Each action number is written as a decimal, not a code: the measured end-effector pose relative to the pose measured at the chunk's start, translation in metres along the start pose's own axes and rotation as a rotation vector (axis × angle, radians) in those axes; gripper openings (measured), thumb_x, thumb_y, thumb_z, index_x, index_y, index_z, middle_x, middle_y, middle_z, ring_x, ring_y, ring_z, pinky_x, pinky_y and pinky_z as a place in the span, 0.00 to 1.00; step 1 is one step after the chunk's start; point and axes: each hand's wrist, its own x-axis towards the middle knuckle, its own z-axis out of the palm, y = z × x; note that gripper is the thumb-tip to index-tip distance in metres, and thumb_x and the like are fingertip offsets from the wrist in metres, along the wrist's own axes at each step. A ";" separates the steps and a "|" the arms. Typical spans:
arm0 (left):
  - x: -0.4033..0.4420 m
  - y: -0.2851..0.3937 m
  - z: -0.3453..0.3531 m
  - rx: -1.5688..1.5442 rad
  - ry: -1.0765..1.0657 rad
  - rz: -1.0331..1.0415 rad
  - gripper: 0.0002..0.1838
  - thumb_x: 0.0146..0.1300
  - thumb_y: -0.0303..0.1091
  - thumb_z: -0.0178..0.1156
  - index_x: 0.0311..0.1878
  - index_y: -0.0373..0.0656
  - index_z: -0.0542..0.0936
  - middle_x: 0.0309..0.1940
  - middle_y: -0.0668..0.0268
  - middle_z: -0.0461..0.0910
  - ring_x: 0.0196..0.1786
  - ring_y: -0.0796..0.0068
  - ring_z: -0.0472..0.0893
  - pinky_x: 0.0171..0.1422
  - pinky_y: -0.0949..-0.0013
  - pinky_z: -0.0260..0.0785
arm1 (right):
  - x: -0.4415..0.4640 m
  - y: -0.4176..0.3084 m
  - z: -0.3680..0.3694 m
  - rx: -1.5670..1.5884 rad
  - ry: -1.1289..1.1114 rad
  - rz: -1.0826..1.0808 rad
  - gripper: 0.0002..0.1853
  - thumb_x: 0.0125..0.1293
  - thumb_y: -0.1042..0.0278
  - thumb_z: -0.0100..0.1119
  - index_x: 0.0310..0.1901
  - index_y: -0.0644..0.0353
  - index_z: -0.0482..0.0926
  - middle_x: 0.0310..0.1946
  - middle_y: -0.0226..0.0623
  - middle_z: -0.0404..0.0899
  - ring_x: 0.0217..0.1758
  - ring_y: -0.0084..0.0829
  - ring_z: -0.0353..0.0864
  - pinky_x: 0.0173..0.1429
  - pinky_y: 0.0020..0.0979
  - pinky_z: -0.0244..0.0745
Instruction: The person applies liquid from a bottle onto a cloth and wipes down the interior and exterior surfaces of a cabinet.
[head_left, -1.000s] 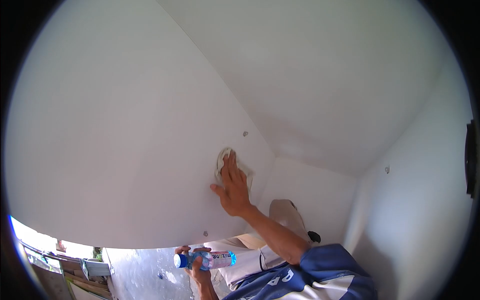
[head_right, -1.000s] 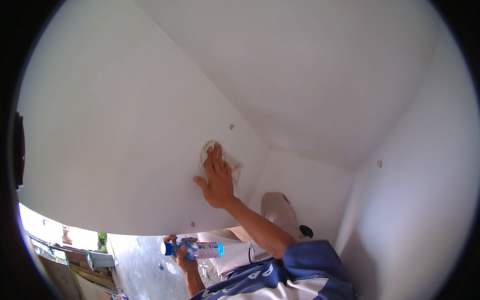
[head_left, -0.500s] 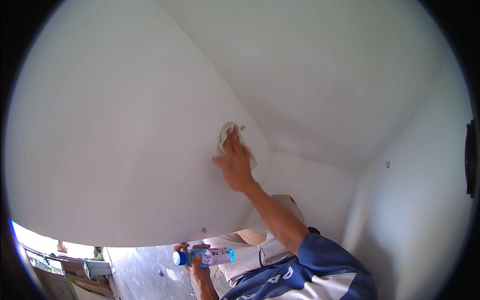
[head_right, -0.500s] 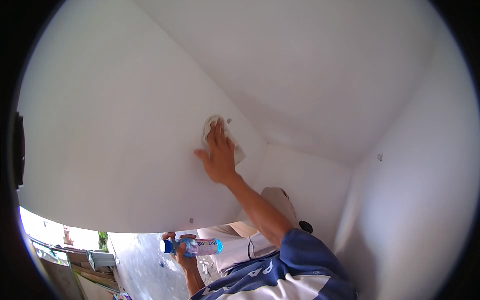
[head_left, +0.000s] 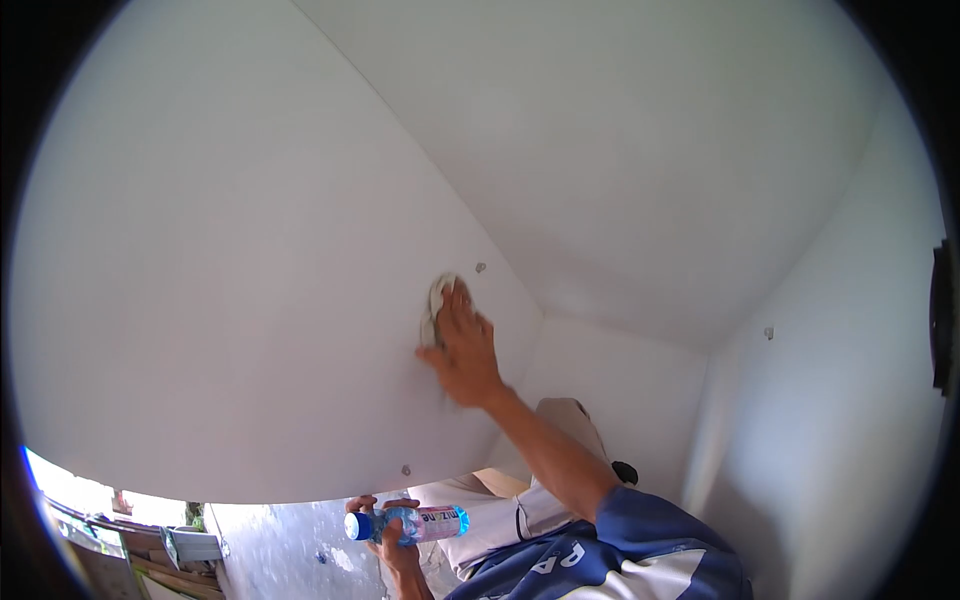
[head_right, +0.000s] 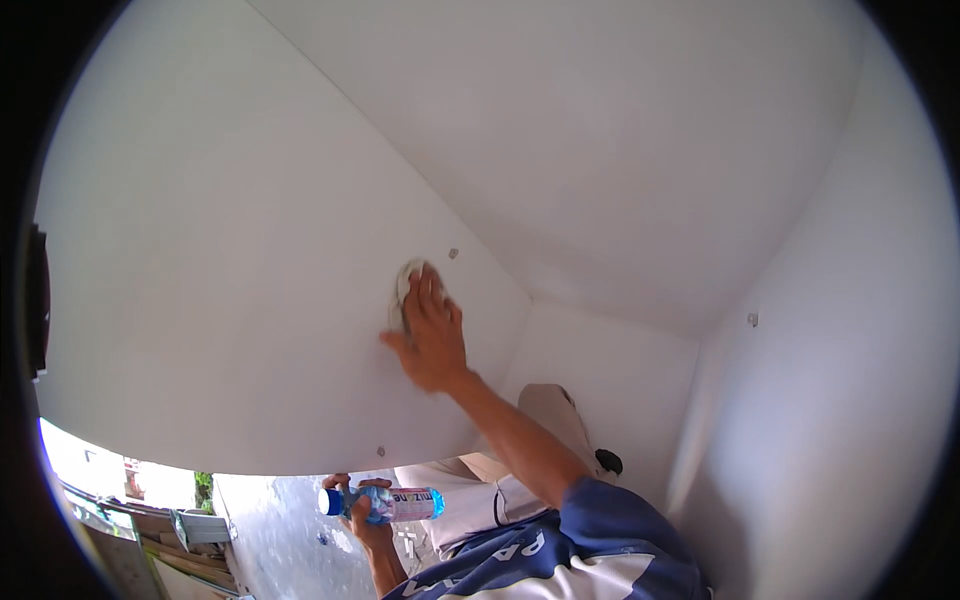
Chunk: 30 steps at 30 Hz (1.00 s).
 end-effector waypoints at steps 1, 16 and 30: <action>-0.004 0.002 -0.002 0.003 -0.003 -0.018 0.34 0.49 0.35 0.71 0.59 0.43 0.67 0.52 0.61 0.67 0.34 0.52 0.88 0.37 0.60 0.85 | 0.022 0.007 -0.006 0.000 0.023 0.011 0.51 0.69 0.45 0.58 0.79 0.71 0.45 0.82 0.62 0.38 0.86 0.55 0.40 0.80 0.56 0.42; -0.003 -0.012 -0.010 -0.034 0.027 -0.017 0.37 0.47 0.36 0.73 0.59 0.45 0.64 0.48 0.64 0.65 0.32 0.50 0.87 0.35 0.57 0.82 | -0.058 -0.027 0.023 0.049 -0.114 -0.159 0.48 0.73 0.42 0.50 0.80 0.70 0.44 0.83 0.60 0.33 0.87 0.52 0.32 0.83 0.55 0.35; -0.004 -0.012 -0.009 -0.010 0.030 0.003 0.35 0.49 0.32 0.73 0.58 0.43 0.63 0.46 0.64 0.64 0.36 0.49 0.87 0.38 0.55 0.80 | 0.104 0.070 -0.043 0.314 0.531 -0.253 0.18 0.74 0.74 0.59 0.64 0.63 0.79 0.56 0.42 0.82 0.51 0.33 0.80 0.58 0.28 0.75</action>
